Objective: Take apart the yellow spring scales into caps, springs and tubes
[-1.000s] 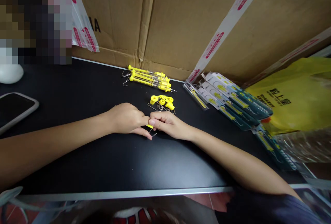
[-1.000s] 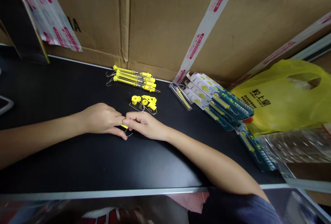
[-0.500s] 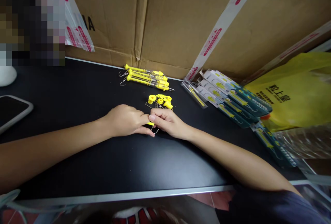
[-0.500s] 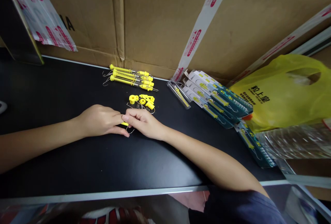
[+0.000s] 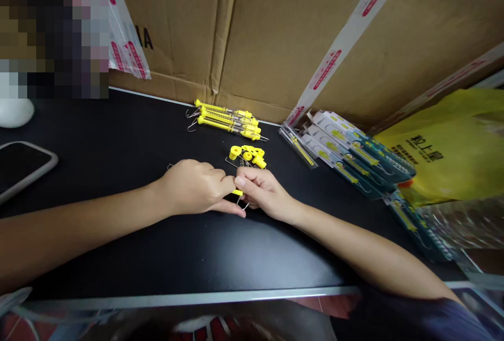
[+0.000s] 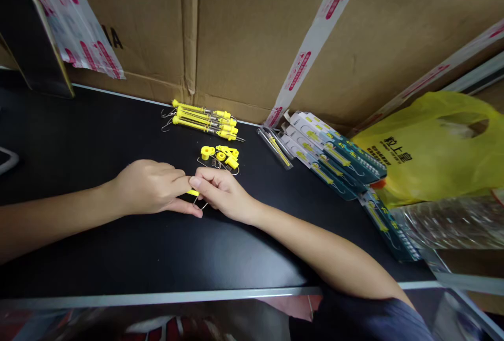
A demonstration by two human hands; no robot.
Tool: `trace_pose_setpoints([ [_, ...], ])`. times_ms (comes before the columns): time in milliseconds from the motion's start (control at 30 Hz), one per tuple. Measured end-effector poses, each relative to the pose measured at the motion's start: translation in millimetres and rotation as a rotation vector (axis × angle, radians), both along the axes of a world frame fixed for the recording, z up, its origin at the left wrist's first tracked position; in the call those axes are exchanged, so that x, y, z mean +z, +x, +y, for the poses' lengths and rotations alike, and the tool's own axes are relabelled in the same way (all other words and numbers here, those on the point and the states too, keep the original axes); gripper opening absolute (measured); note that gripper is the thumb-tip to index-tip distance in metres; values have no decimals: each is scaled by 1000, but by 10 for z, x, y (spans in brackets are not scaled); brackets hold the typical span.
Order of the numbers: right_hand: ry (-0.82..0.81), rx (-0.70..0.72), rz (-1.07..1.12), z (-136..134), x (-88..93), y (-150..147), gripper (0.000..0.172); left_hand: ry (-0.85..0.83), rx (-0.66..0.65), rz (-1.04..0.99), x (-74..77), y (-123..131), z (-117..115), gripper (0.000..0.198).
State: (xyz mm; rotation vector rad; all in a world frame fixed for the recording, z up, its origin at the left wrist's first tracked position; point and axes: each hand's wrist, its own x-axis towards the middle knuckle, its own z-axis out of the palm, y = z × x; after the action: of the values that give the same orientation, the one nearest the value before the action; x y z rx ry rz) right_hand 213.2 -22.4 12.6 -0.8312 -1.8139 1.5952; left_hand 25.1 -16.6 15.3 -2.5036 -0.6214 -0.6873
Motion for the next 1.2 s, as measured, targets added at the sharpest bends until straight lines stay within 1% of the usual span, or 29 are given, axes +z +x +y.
trace_pose_setpoints([
  [133, -205, -4, 119, -45, -13, -21, 36, -57, -4, 11, 35, -11, 7, 53],
  [200, -241, -13, 133, -69, -11, -29, 35, -123, -20, 10, 41, -3, -4, 53],
  [233, -224, -30, 127, -78, -7, -34, 35, -166, -30, 5, 35, 9, -20, 52],
  [333, -125, -96, 114, -92, 17, -48, 35, -285, -92, -10, -15, 72, -119, 46],
  [367, -99, -102, 114, -89, 31, -49, 36, -298, -129, -9, -34, 95, -158, 47],
  [433, -64, -92, 106, -59, 66, -31, 36, -283, -159, -32, -62, 127, -218, 47],
  [500, 4, -143, 87, 22, 108, 29, 37, -251, -135, -59, -65, 127, -231, 47],
  [533, 57, -233, 85, 86, 126, 76, 37, -237, -114, -69, -58, 115, -219, 47],
  [600, 251, -450, 104, 252, 146, 194, 40, -222, -77, -71, -40, 83, -176, 47],
  [633, 315, -510, 78, 342, 143, 257, 40, -231, -56, -64, -33, 68, -154, 46],
  [667, 367, -539, 26, 428, 130, 314, 39, -253, -34, -52, -28, 57, -134, 44],
  [733, 476, -566, -116, 565, 80, 401, 40, -335, 21, -20, -25, 49, -108, 35],
  [800, 564, -555, -254, 639, 11, 437, 39, -427, 77, 4, -23, 56, -97, 22],
  [867, 608, -540, -368, 663, -54, 434, 37, -500, 128, 15, -17, 66, -89, 11],
  [933, 610, -539, -437, 670, -105, 415, 34, -548, 174, 13, -7, 73, -77, 5],
  [1067, 620, -556, -448, 710, -168, 379, 26, -609, 206, -20, -3, 84, -44, 8],
  [1200, 661, -542, -440, 781, -208, 360, 24, -607, 154, -19, -30, 87, -15, 17],
])
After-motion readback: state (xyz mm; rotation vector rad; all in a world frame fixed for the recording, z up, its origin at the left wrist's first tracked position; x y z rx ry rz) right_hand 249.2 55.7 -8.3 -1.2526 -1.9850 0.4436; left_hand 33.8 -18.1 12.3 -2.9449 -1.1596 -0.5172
